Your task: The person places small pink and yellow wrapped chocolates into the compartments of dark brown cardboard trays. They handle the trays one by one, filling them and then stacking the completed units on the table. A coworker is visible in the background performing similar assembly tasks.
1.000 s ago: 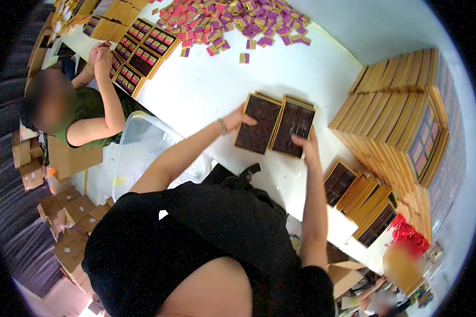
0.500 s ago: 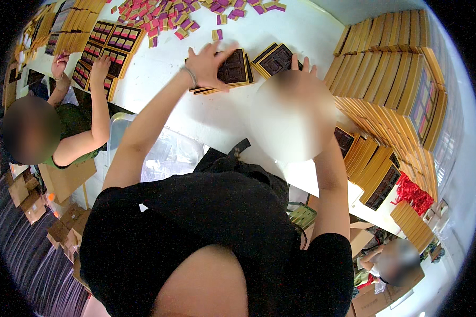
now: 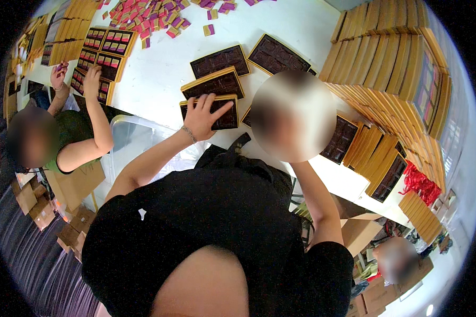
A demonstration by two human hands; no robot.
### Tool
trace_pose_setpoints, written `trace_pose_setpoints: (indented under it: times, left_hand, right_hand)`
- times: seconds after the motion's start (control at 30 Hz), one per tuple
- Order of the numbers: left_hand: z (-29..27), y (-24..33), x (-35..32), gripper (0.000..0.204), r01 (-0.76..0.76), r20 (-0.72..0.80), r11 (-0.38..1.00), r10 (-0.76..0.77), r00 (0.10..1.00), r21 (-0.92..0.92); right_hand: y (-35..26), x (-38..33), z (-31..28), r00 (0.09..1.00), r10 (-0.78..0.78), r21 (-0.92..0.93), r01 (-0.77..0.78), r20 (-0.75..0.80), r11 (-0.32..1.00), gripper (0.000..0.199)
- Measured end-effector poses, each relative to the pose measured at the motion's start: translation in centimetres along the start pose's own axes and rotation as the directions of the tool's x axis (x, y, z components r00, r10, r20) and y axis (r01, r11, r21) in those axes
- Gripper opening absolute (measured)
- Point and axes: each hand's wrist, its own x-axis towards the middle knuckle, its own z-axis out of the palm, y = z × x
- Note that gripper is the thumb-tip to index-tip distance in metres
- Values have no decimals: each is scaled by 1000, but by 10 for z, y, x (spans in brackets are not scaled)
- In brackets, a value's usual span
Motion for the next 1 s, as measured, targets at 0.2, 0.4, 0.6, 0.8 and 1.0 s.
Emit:
trace_pose_setpoints:
  times: [0.2,0.4,0.6,0.8,1.0]
  left_hand:
    - [16,-6,18,93,-125,-104,992,121,987,-34]
    - [14,18,3,93,-111,55,989,116,992,-94]
    - [17,7,6,87,-239,-269,943,175,947,-229]
    - [-2,-31,82,78,168,-241,985,-174,955,-47]
    - [29,-18,79,79,74,-140,997,-75,987,-14]
  right_hand:
    - [7,42,-19,997,-58,80,54,47,995,96]
    - [23,136,-43,967,203,-54,-214,-155,975,100]
    - [59,157,-41,928,370,-16,-369,46,929,103]
    - [112,198,-43,853,522,-148,-517,-2,843,103]
    - [145,199,-13,934,316,-23,-316,166,948,103]
